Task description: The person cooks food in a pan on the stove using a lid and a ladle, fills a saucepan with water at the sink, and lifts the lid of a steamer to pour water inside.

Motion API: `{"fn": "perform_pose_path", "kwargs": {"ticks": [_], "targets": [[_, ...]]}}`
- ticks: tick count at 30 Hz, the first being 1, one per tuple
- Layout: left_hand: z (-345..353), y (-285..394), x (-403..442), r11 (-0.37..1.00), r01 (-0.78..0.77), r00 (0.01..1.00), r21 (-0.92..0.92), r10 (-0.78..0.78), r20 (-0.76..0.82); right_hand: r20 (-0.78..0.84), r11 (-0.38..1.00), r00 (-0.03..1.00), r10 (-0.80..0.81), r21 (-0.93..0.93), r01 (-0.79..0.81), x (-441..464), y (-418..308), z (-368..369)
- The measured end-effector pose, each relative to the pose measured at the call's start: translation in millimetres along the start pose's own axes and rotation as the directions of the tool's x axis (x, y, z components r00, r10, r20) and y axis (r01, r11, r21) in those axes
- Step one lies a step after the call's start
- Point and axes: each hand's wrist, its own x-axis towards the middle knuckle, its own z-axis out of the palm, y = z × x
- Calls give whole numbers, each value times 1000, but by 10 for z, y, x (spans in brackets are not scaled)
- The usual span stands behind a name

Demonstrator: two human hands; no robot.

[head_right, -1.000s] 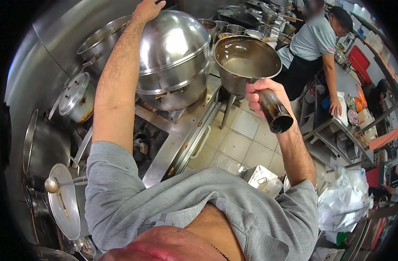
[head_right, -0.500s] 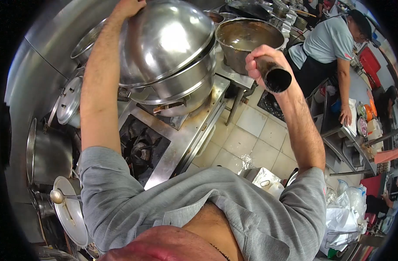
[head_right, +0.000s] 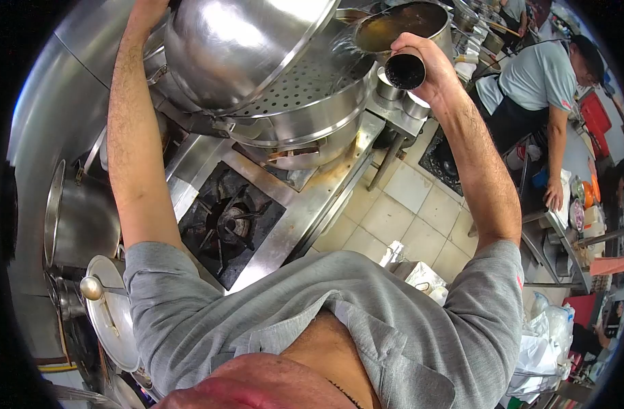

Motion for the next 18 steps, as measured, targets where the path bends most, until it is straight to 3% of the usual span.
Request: {"fn": "perform_pose_path", "kwargs": {"ticks": [7, 9, 15, 18], "targets": [[-54, -39, -77, 997, 7, 1000, -73, -7, 3, -106, 992, 993, -47, -121, 34, 15, 118, 207], [-79, 135, -197, 982, 123, 992, -145, -126, -18, -120, 990, 992, -45, -136, 28, 87, 164, 188], [-51, -25, -111, 993, -3, 1000, -118, 2, -6, -203, 978, 970, -133, -187, 95, 79, 291, 347], [-53, 69, -179, 982, 79, 997, -174, -81, -4, -207, 971, 970, -127, -227, 78, 161, 354, 321]]}}
